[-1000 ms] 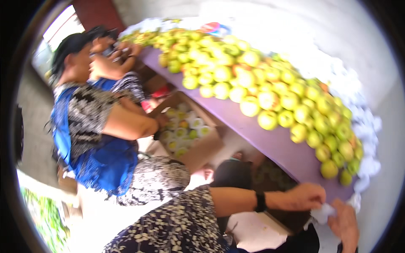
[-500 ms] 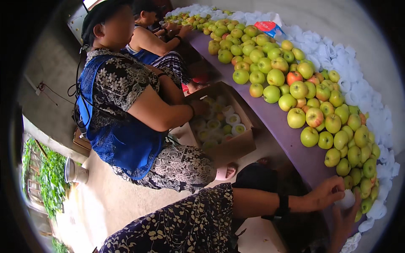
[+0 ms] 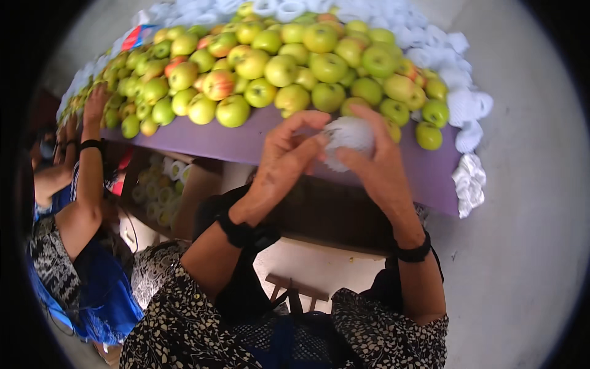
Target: The person packs fruit by hand, picking up a foam sleeve and an apple, sliding the apple into the sleeve, and placing the sleeved apple into a cardboard box.
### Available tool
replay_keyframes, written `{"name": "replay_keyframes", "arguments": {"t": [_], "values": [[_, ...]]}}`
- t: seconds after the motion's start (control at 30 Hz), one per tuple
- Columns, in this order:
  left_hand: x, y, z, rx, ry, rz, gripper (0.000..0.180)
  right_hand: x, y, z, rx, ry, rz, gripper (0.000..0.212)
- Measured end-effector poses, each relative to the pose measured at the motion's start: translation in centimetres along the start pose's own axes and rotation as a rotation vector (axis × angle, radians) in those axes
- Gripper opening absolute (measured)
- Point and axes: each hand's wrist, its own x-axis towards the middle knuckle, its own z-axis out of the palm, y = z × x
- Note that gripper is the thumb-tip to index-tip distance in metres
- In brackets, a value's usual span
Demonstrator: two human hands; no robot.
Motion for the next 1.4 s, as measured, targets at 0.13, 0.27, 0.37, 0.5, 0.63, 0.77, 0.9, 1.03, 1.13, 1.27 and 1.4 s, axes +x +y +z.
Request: {"name": "replay_keyframes", "arguments": {"t": [0.13,0.27,0.37,0.5,0.63,0.77,0.9,1.03,1.13,1.27,1.4], "values": [[-0.1,-1.0,0.7,0.153,-0.007,0.105,0.028,-1.5,-0.1,-1.4,-0.041,-0.063,0.056,0.061],[-0.3,-0.9,1.2,0.125,-0.068,0.046,0.023,-2.4,-0.7,-2.1,0.035,-0.128,0.051,0.066],[-0.2,-1.1,1.4,0.027,-0.097,0.044,0.021,-2.6,-0.9,-2.3,0.036,-0.171,-0.007,0.067],[0.0,-1.3,0.6,-0.087,-0.127,-0.07,0.016,-2.4,-0.8,-2.7,0.099,-0.199,0.025,0.063],[0.3,-1.2,0.2,-0.283,-0.178,-0.148,0.016,-1.3,1.9,-3.3,0.15,-0.126,-0.06,0.056],[0.4,-1.5,0.3,-0.393,-0.198,-0.128,0.019,-0.7,2.1,-3.8,0.073,-0.09,-0.05,0.046],[0.4,-1.7,0.5,-0.41,-0.145,-0.086,0.023,-1.1,1.2,-3.4,0.185,-0.084,0.081,0.038],[0.3,-1.3,1.6,-0.389,-0.174,-0.128,0.026,-1.1,2.0,-3.5,0.131,-0.127,0.03,0.033],[0.2,-1.2,1.7,-0.249,-0.153,-0.097,0.026,-1.2,1.6,-3.7,0.108,-0.108,-0.04,0.027],[0.1,-2.1,1.8,-0.199,-0.11,-0.03,0.026,-1.4,1.4,-3.2,0.231,-0.069,0.01,0.026],[0.5,-2.8,1.5,-0.274,-0.075,-0.085,0.028,-1.5,1.7,-2.7,0.317,-0.001,0.027,0.025]]}}
